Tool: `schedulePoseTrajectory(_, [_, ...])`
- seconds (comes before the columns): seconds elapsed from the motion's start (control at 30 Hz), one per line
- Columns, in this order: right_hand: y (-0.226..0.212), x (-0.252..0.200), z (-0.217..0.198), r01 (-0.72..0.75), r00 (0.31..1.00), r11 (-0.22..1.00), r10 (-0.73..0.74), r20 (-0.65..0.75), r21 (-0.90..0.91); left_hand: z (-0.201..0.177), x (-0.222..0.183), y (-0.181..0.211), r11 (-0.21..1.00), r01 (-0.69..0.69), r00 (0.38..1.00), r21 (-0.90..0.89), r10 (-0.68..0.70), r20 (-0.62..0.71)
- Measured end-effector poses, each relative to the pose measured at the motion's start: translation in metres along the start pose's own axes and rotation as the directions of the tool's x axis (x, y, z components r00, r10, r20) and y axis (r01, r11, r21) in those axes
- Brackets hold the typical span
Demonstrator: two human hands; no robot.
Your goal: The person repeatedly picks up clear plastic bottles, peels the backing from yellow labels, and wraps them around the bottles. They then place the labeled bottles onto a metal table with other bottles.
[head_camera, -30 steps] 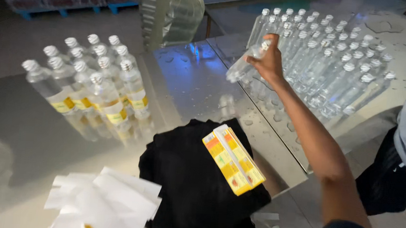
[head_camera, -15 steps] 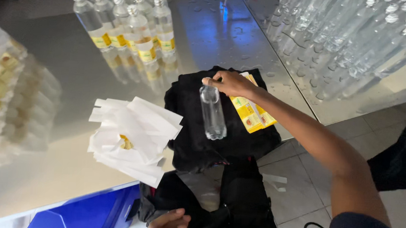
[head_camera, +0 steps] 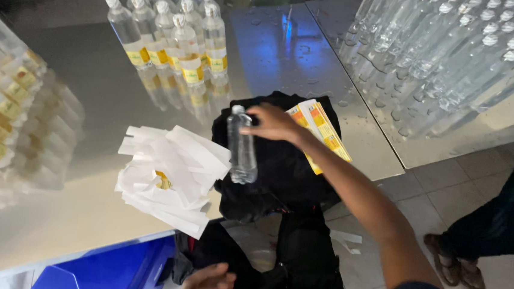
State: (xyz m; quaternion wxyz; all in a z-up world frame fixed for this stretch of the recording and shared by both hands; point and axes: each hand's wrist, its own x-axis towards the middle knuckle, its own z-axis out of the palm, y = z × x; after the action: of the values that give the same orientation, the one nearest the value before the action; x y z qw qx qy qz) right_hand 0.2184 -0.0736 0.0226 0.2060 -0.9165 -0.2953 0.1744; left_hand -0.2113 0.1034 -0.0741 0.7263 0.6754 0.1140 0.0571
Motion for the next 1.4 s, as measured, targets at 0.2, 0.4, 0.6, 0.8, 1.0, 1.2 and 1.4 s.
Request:
schedulePoseTrajectory(0.2, [0.033, -0.077, -0.047, -0.25, 0.961, 0.967, 0.253, -0.11, 0.048, 0.017, 0.019, -0.066, 0.799, -0.543, 0.82, -0.258, 0.571, 0.042])
schedulePoseTrajectory(0.4, [0.022, -0.089, -0.017, -0.33, 0.943, 0.941, 0.325, -0.076, -0.069, 0.066, -0.003, 0.063, 0.811, -0.58, 0.813, -0.079, 0.571, -0.114])
schedulePoseTrajectory(0.6, [-0.008, -0.096, 0.014, -0.337, 0.927, 0.939, 0.319, -0.196, -0.067, 0.071, 0.0, 0.007, 0.86, -0.481, 0.873, -0.17, 0.452, -0.182])
schedulePoseTrajectory(0.8, [0.034, -0.143, 0.028, -0.194, 0.771, 0.981, 0.157, -0.617, 0.007, 0.046, 0.005, -0.069, 0.947, -0.269, 0.957, -0.176, 0.243, -0.157])
schedulePoseTrajectory(1.0, [0.102, -0.163, 0.061, -0.358, 0.667, 0.895, 0.045, -0.744, -0.267, 0.073, 0.016, -0.037, 0.89, -0.407, 0.913, -0.203, 0.395, -0.099])
schedulePoseTrajectory(1.2, [0.11, -0.148, 0.079, -0.428, 0.695, 0.849, 0.089, -0.714, -0.31, 0.035, 0.082, -0.208, 0.754, 0.392, 0.787, -0.528, 0.022, 0.617])
schedulePoseTrajectory(1.4, [0.117, -0.153, 0.077, -0.288, 0.595, 0.953, 0.1, -0.797, -0.096, 0.038, 0.081, -0.175, 0.81, 0.099, 0.828, -0.578, 0.255, 0.5])
